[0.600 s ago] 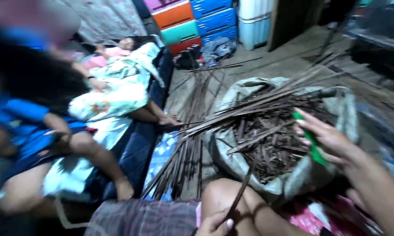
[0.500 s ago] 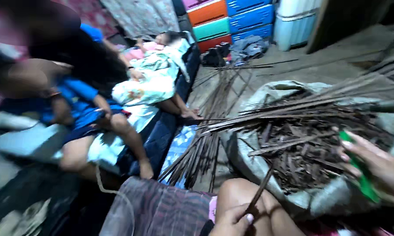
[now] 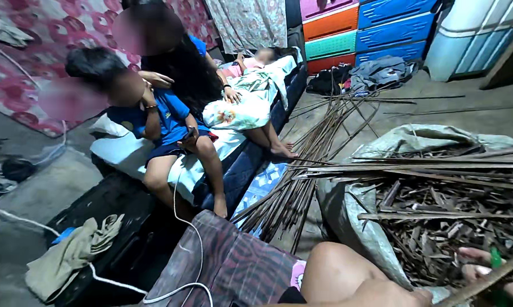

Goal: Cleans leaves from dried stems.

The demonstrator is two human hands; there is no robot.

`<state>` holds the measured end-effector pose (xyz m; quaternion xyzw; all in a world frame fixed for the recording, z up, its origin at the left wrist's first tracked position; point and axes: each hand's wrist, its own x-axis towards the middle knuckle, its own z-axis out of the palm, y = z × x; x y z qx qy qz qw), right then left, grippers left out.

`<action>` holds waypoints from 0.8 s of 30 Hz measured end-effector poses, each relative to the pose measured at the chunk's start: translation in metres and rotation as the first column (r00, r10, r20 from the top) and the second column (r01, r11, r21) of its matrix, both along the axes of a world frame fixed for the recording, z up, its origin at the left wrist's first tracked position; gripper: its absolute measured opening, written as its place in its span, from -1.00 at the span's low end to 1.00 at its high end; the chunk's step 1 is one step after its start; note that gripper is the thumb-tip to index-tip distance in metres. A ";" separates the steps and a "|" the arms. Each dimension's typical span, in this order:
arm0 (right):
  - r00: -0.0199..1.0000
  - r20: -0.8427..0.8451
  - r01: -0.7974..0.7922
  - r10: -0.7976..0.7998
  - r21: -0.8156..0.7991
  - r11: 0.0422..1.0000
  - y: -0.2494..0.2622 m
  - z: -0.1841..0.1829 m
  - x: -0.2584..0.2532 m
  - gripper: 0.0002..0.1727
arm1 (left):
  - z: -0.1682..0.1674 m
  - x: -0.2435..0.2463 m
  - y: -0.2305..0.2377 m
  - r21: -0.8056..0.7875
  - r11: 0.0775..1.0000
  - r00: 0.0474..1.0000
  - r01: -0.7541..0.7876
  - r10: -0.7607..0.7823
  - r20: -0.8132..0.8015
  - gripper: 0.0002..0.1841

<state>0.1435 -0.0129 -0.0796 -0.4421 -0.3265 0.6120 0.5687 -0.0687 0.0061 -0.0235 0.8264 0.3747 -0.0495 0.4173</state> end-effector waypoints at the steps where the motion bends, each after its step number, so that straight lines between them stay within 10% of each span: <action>1: 1.000 -0.020 0.012 -0.012 0.002 1.000 0.000 0.003 0.001 -0.67 | 0.000 0.003 0.006 -0.001 1.000 0.999 0.019 -0.019 0.041 -0.49; 7: 0.958 0.202 0.236 -0.201 -0.165 0.958 -0.010 0.007 -0.011 -0.57 | -0.019 0.027 0.048 -0.337 0.937 0.909 -0.089 0.215 0.357 -0.34; 12: 0.789 0.608 0.134 0.092 -0.316 0.939 -0.011 0.007 -0.005 -0.42 | -0.056 0.045 0.070 -0.690 0.719 0.728 -0.085 0.518 0.450 -0.17; 18: 0.571 0.820 0.103 0.030 -0.108 0.989 -0.012 0.003 0.000 -0.39 | -0.057 0.043 0.044 -0.504 0.824 0.771 -0.258 0.490 0.407 -0.25; 24: 0.875 0.398 0.370 -0.274 -0.188 0.910 0.012 0.013 0.015 -0.51 | -0.043 0.045 0.030 -0.239 0.954 0.949 -0.181 0.234 0.213 -0.23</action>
